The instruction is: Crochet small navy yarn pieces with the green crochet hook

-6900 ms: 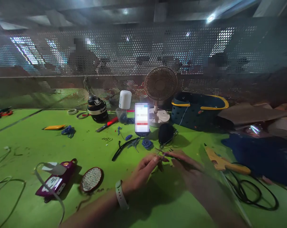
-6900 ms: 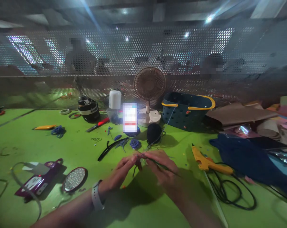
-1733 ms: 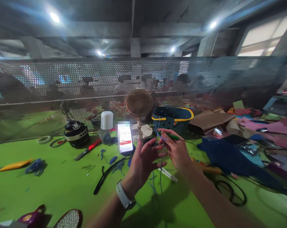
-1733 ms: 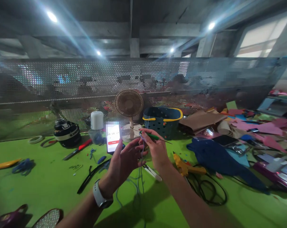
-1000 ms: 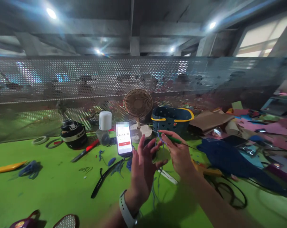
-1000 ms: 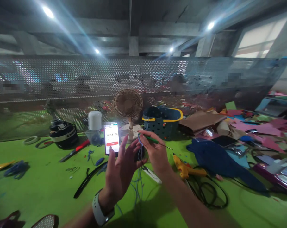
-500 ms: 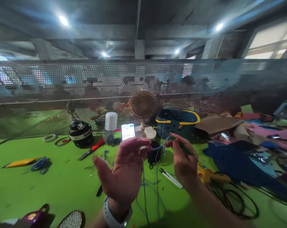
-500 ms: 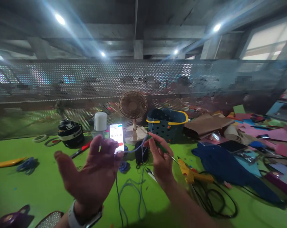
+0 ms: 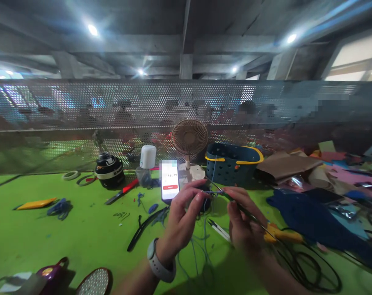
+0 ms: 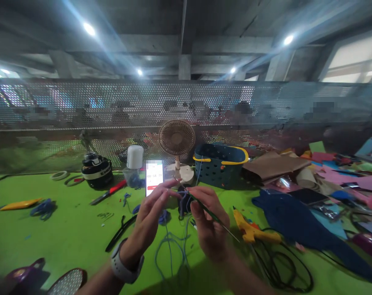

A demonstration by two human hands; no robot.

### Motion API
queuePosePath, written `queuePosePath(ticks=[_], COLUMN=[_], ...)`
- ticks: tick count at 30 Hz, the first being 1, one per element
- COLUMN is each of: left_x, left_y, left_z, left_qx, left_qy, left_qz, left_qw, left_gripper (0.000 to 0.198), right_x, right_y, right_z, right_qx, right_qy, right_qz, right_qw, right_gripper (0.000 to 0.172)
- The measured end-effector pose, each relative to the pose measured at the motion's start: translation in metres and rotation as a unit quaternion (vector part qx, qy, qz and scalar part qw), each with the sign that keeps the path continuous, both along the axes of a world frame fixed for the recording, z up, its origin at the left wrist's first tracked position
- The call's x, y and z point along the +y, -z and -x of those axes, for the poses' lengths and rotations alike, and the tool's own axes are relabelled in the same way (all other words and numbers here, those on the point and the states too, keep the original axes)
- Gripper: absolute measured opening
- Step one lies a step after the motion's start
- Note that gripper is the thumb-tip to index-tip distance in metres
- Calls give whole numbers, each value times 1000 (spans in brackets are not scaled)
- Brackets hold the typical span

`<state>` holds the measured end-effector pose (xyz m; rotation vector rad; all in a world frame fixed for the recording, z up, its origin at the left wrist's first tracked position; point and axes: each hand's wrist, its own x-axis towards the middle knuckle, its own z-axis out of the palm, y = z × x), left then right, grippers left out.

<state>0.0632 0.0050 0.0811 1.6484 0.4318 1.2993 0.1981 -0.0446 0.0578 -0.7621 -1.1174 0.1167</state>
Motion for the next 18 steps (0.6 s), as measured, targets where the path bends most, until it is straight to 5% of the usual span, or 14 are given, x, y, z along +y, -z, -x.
queuePosePath(ticks=[7, 13, 18], left_x=[4, 1, -4], left_y=[5, 14, 22], left_z=[2, 7, 11], left_qx=[31, -6, -82], left_qy=[8, 60, 134], left_qz=[-1, 113, 267], left_qw=[999, 992, 951], left_gripper=[25, 23, 30], right_x=[0, 2, 5], right_y=[5, 12, 22], right_z=[-1, 3, 4], right_qx=[-30, -50, -116], right_qy=[-21, -28, -25], right_qz=[49, 81, 79], right_qw=[998, 995, 990], right_gripper=[20, 20, 25])
